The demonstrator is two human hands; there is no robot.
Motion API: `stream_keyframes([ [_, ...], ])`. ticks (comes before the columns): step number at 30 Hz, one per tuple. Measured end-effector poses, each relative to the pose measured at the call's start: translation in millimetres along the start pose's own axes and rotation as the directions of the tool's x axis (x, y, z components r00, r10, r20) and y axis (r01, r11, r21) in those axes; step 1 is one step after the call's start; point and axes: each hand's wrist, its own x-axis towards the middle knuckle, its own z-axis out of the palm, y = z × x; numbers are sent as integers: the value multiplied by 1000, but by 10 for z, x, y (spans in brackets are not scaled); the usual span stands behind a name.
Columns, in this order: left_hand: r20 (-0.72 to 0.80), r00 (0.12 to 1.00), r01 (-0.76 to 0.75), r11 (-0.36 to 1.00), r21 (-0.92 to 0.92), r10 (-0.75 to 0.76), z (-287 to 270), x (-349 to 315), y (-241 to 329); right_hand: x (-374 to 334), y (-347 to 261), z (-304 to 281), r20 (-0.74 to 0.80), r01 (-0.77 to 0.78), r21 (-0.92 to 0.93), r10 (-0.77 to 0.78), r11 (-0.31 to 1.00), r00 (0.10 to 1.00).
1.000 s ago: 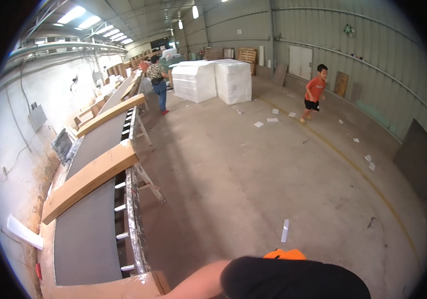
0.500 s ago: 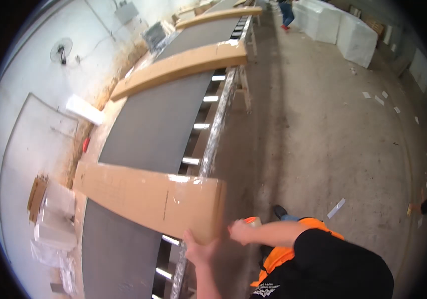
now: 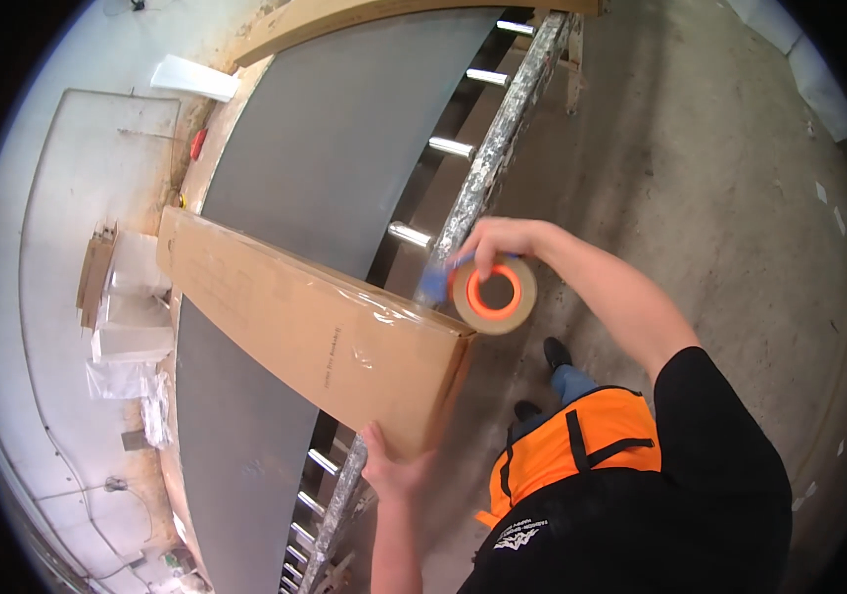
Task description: The person uses a tape dispenser to seal long cardboard boxes, inserts foam padding into a box, and pushes the packaged items along a roller conveyor.
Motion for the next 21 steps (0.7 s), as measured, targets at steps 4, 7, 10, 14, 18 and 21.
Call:
stream_keyframes([
  [4, 20, 1000, 13, 997, 77, -14, -32, -93, -247, -436, 499, 469, 234, 86, -92, -62, 992, 970],
  [7, 97, 992, 69, 991, 114, -80, -178, -99, -80, -1187, 1028, 1012, 233, -119, 52, 103, 992, 967],
  [10, 288, 953, 39, 985, 170, -88, -652, 372, 460, -1201, 1343, 1716, 25, 99, 250, -108, 963, 994],
  [14, 239, 760, -633, 772, 61, 604, -521, 1017, 923, -785, 1279, 2452, -275, 184, 263, -110, 947, 955],
  [18, 520, 158, -979, 201, -27, 839, 62, 1395, 1263, -625, 1270, 3006, -503, 277, 273, -109, 921, 857],
  [21, 705, 71, -993, 117, -17, 705, 347, 1659, 1008, -564, 1390, 3159, -658, 409, 214, -178, 887, 731],
])
